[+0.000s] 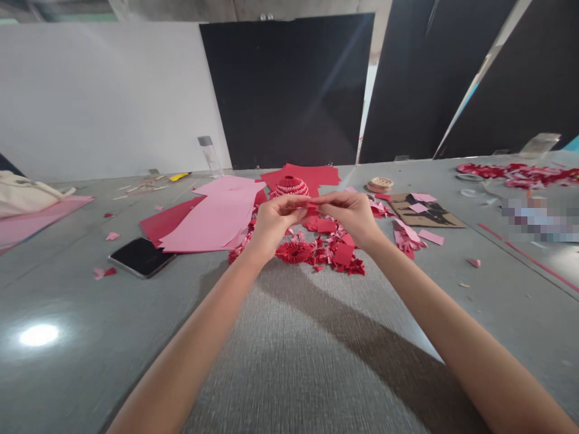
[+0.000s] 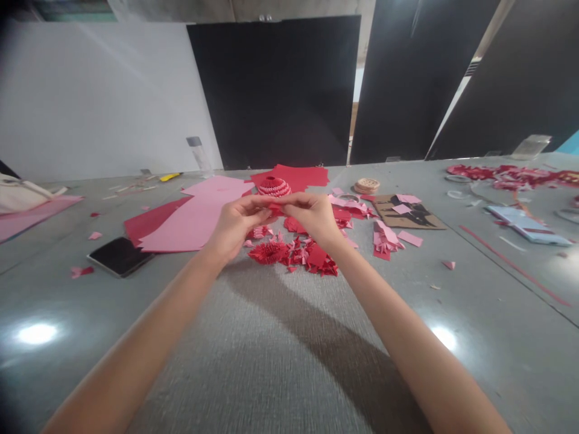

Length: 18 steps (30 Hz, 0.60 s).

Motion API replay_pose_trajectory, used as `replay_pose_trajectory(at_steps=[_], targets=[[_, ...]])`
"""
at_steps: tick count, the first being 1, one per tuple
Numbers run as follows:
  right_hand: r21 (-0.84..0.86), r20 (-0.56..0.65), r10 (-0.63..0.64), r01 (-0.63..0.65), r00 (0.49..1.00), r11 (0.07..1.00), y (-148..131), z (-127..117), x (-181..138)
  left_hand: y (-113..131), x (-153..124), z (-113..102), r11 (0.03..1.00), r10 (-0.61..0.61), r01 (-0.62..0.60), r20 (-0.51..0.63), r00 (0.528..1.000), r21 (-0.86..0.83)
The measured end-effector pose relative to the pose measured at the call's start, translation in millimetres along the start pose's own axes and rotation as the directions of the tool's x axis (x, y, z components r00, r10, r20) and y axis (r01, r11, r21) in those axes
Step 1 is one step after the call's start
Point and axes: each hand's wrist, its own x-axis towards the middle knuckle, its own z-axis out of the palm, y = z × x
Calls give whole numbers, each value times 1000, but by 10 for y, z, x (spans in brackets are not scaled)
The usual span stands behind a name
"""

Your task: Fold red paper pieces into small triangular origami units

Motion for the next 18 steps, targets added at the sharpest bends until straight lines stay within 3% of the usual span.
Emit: replay_pose_trajectory(at_steps=[12,18], targets=[[0,49,46,-46,998,999,-115,18,-40,46,-17,13,989,56,-40,-106,993,142],[-26,-21,65,-66,998,997,-92,36,-40,49,-14,-33,973,67,-44,-93,993,226]])
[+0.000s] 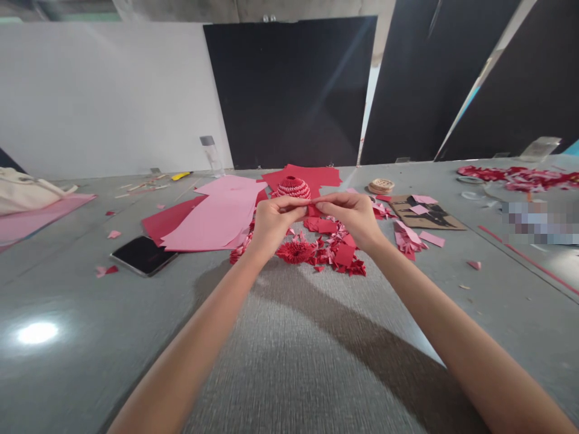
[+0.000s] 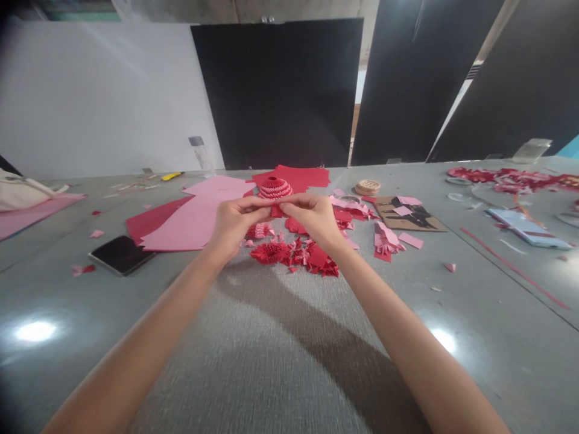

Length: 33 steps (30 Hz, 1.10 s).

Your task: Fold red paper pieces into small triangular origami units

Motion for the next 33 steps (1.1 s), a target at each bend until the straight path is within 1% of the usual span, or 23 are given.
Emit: replay_pose_trajectory(at_steps=[4,5,9,12,15,19,22,24,26,29,33], targets=[[-9,-7,-20,20,1000,1000,25,17,0,9,-3,5,998,21,-20,-16,1000,62],[3,-10,-19,19,1000,1000,33,23,1,14,-4,13,998,21,-21,-12,1000,54],[78,-60,-5,10,998,997,60,51,2,20,0,50,998,-14,14,7,1000,-69],[117,-53,-3,10,999,993,71,68,1,13,7,60,997,-28,27,-12,1000,-78],[92,-4,7,-7,1000,996,74,72,-2,8,14,38,998,-30,28,-31,999,-55],[38,53,9,-11,999,999,88,58,3,15,20,-11,997,34,-35,26,999,68],[3,56,5,-6,998,1000,95,48,11,26,18,-18,984,78,-85,50,996,159],[10,32,8,-8,999,1000,90,48,10,25,17,-9,985,74,-80,48,996,153],[41,19,9,-10,1000,999,76,51,5,17,19,-2,995,49,-52,42,998,89],[57,37,5,-7,999,998,53,52,-4,5,22,-11,1000,19,-19,29,999,15],[-29,42,27,-26,999,999,38,30,3,27,16,-36,998,27,-28,24,999,55]])
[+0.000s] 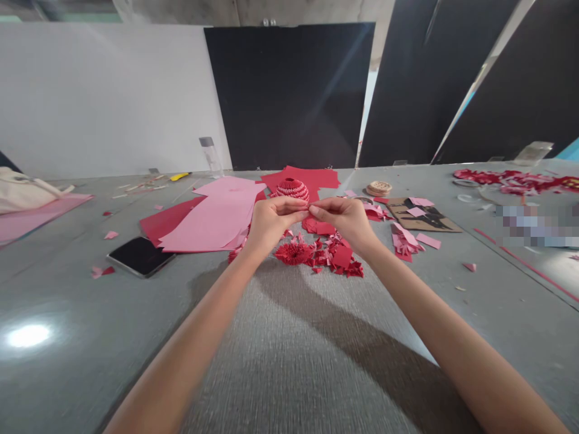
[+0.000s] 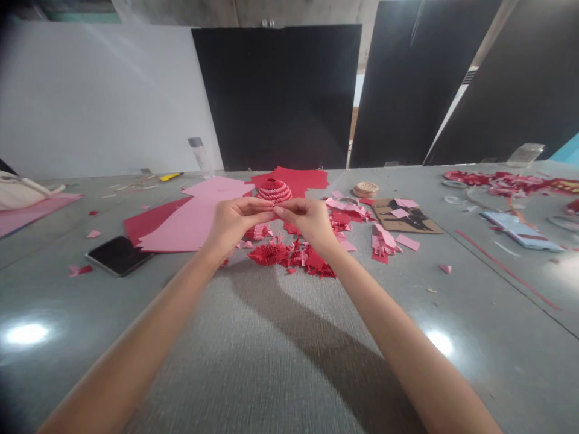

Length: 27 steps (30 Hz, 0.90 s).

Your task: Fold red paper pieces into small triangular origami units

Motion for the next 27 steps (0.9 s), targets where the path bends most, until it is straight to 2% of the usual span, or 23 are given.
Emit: replay_pose_trajectory(at_steps=[4,12,16,18,21,24,27], targets=[[-92,-30,4,-7,1000,996,19,-18,14,36,-17,12,1000,-10,9,29,1000,21],[-263,-152,-126,83,980,961,84,22,1,57,-55,112,999,-32,32,23,999,4],[-210,-125,-128,100,984,973,83,35,-5,32,-52,128,997,-67,65,-35,997,-46],[-215,-151,-179,145,972,966,65,41,-17,12,-44,122,991,-102,95,-71,992,-99],[-367,-202,-298,210,933,906,19,49,-47,-22,-25,104,977,-121,100,-105,987,-187],[-443,-124,-369,281,921,851,-12,60,-68,-43,-6,83,966,-131,101,-112,985,-240],[-415,-58,-334,281,941,865,-6,80,-65,-35,0,72,959,-164,127,-133,977,-253]])
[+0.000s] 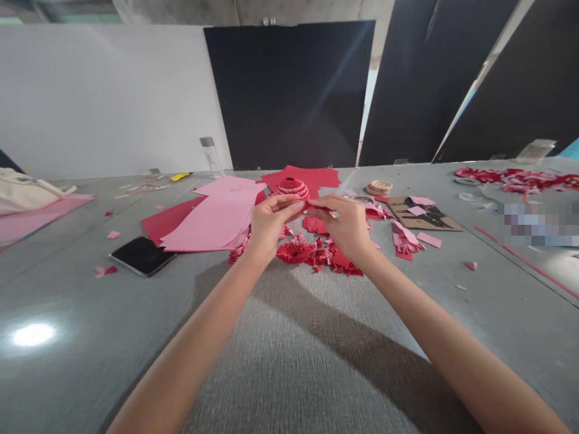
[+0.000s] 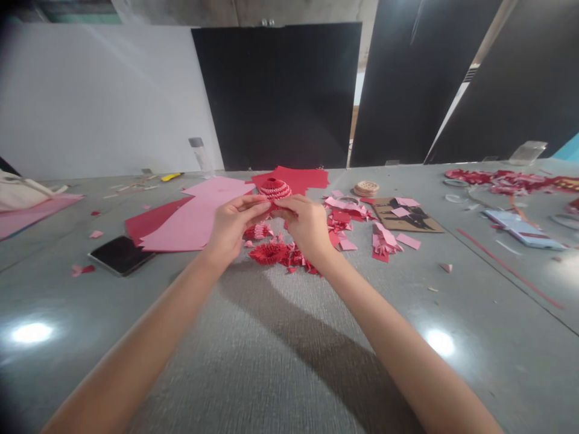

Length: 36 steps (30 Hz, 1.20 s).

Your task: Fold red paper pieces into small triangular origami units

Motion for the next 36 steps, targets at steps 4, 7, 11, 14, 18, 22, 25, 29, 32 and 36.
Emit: replay_pose_trajectory(at_steps=[4,7,11,14,18,22,25,29,32,36], targets=[[134,132,161,-179,978,975,17,40,5,22,-28,14,999,-26,27,-16,1000,34],[231,204,185,-231,961,945,26,44,7,11,-39,15,999,-42,42,5,999,33],[289,231,150,-214,961,933,48,12,17,-29,0,-20,993,-118,119,41,992,-22],[329,240,137,-213,961,920,61,-16,30,-32,32,-49,981,-168,171,42,985,-97],[358,196,195,-255,961,898,49,-38,48,17,34,-61,979,-162,163,20,987,-123],[310,202,238,-293,950,904,18,-48,53,63,14,-54,997,-73,73,16,997,21],[251,232,221,-278,947,927,15,-43,46,70,4,-45,989,18,-29,78,997,146],[227,205,175,-220,963,949,49,-31,32,49,4,-38,975,77,-99,115,990,200],[245,191,186,-231,964,942,75,-31,27,33,2,-37,978,74,-90,90,993,189],[245,181,149,-192,972,950,78,-38,26,32,2,-50,987,-62,55,46,997,148]])
